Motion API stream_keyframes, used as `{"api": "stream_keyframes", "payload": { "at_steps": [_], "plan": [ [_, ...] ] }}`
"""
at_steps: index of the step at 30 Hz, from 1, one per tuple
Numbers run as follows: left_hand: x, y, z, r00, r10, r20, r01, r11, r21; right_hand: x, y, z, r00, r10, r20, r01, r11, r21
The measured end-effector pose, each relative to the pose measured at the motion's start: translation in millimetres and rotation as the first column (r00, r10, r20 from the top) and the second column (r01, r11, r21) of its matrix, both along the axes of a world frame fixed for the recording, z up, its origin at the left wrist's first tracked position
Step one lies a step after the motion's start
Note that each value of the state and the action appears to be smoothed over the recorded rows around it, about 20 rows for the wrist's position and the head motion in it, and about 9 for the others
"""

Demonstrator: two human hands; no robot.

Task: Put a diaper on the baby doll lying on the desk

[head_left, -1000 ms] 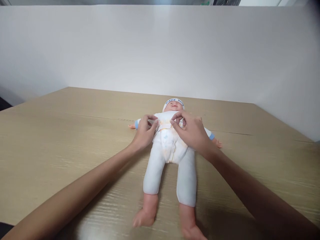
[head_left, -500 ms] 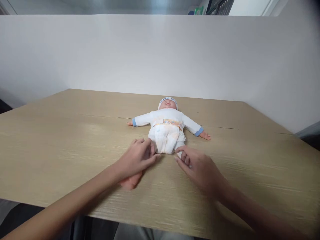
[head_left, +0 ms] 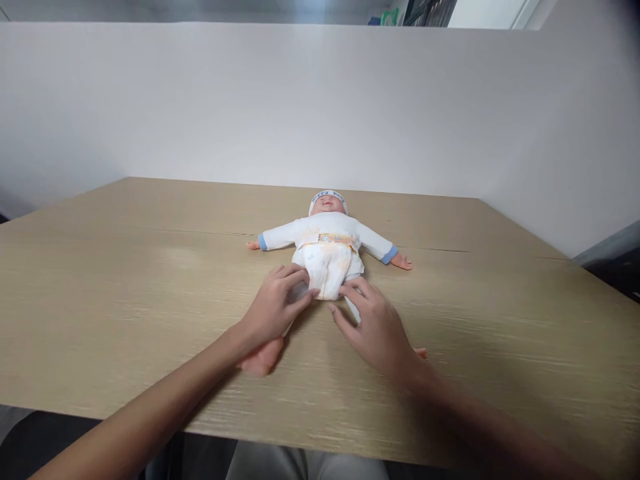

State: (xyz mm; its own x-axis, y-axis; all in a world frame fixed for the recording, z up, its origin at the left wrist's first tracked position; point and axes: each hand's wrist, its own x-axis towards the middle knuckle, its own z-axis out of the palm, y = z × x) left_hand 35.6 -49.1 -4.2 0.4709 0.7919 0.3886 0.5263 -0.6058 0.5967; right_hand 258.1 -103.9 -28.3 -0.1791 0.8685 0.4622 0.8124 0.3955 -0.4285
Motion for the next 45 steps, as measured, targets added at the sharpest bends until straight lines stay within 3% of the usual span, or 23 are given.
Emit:
{"api": "stream_keyframes", "payload": {
  "at_steps": [6,10,15,20,24,26,29,35,38,42,45],
  "plan": [
    [2,-4,6.6,0.999,-0.034,0.017,0.035,0.997,-0.066,-1,1,0.1,0.999,0.013,-0.049,-0.012,1.000,0.011],
    [3,-3,4.3,1.000,0.019,-0.022,-0.021,0.995,-0.098,-2,2,3.2,0.999,0.011,-0.047,-0.013,0.998,-0.056],
    [4,0,1.9,0.999,0.046,-0.029,-0.050,0.989,-0.139,-4,4,5.1,0.984,-0.103,-0.145,0.081,0.985,-0.153],
    [1,7,-3.2,0.961,0.113,0.254,-0.035,0.956,-0.290,4,7,7.2,0.885,-0.155,-0.440,0.055,0.971,-0.232],
    [-1,10,-8.1,0.880,0.225,0.419,0.003,0.878,-0.479,11,7,9.0,0.854,-0.213,-0.475,0.088,0.958,-0.272],
    [-1,8,-9.6,0.870,0.271,0.412,-0.016,0.851,-0.525,12,5,10.3,0.855,-0.230,-0.464,0.102,0.954,-0.283],
    [-2,4,-9.5,0.891,0.292,0.347,-0.085,0.859,-0.505,12,4,12.7,0.871,-0.226,-0.435,0.113,0.956,-0.271],
    [-3,5,0.3,0.963,0.176,0.202,-0.065,0.884,-0.463,10,6,19.6,0.909,-0.195,-0.368,0.090,0.954,-0.284],
    [-3,12,3.2,0.956,0.113,0.270,0.065,0.816,-0.574,8,10,23.1,0.926,-0.156,-0.345,0.042,0.947,-0.317],
    [-6,20,0.2,0.873,0.123,0.472,0.298,0.632,-0.716,4,17,25.2,0.900,-0.159,-0.405,0.004,0.934,-0.358],
    [-9,22,-4.7,0.835,0.185,0.518,0.330,0.584,-0.742,4,18,24.9,0.865,-0.198,-0.461,0.000,0.919,-0.395]
  ]
}}
